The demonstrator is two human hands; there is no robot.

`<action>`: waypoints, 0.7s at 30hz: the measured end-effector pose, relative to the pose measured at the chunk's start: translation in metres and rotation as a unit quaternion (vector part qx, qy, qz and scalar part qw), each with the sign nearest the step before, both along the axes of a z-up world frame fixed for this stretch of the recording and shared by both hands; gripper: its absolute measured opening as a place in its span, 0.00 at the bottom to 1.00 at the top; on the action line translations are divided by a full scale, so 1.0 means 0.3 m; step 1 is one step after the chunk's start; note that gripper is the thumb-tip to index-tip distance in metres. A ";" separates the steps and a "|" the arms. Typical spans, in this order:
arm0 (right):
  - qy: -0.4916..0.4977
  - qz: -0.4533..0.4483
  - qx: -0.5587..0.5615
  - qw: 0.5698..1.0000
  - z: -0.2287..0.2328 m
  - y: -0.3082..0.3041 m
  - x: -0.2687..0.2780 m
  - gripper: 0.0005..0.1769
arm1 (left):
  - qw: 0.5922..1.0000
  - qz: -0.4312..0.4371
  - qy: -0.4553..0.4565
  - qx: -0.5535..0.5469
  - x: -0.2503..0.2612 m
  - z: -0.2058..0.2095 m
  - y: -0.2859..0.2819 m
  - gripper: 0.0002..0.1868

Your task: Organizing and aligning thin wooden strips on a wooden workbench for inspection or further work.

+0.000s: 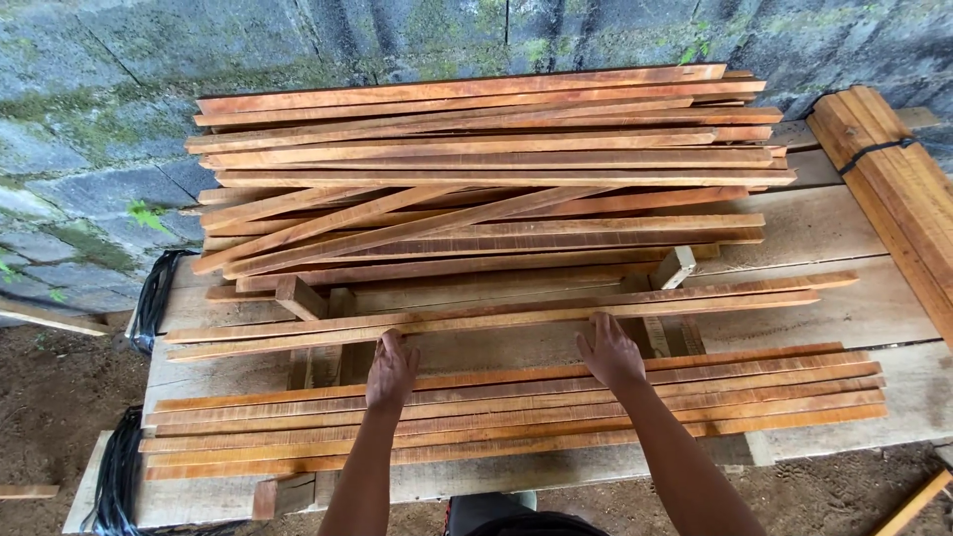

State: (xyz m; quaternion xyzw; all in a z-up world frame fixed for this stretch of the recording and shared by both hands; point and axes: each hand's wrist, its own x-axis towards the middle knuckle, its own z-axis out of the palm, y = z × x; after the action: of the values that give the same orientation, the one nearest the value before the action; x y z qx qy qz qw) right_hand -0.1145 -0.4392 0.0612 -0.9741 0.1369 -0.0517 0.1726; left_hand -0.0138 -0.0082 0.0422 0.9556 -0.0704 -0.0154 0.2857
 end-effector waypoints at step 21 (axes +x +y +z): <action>-0.062 0.200 -0.083 0.974 -0.007 -0.056 0.035 0.30 | 0.937 -0.134 -0.282 0.157 0.077 -0.168 0.069 0.29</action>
State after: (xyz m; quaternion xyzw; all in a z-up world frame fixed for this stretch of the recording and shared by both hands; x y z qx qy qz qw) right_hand -0.1040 -0.4560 0.0590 -0.9876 -0.0765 -0.0879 0.1057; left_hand 0.0093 0.0125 -0.0082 0.9349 -0.2725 0.2061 0.0959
